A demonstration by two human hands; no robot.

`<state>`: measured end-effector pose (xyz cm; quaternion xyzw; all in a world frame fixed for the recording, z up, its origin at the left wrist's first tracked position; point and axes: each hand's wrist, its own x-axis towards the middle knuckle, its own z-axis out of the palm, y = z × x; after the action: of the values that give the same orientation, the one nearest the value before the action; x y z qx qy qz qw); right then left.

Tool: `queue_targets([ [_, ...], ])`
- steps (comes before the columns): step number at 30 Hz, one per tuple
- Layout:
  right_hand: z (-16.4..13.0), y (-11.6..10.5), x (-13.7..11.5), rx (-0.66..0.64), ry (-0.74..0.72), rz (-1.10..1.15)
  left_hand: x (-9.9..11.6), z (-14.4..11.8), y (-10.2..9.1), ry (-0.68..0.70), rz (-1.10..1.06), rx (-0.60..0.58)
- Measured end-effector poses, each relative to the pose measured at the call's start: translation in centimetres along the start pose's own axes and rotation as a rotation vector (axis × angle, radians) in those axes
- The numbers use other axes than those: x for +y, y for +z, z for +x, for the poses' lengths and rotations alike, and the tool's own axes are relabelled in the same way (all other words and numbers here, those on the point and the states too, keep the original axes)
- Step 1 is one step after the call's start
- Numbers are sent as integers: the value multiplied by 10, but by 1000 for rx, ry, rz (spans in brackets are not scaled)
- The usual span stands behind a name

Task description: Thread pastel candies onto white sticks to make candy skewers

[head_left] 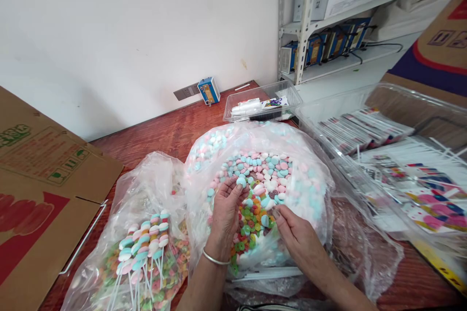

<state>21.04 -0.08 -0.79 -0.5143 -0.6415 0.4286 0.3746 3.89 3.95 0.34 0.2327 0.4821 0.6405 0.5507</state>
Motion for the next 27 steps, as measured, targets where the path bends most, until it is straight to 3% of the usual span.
queue_targets([
  [4,-14,-4,-3,-87,-34,-108,1,-5,1,64,122,8],
  [12,-15,-4,-7,-77,-3,-42,1,-13,4,113,288,-60],
  [27,-20,10,-8,-182,293,492,-5,-12,1,256,456,-131],
])
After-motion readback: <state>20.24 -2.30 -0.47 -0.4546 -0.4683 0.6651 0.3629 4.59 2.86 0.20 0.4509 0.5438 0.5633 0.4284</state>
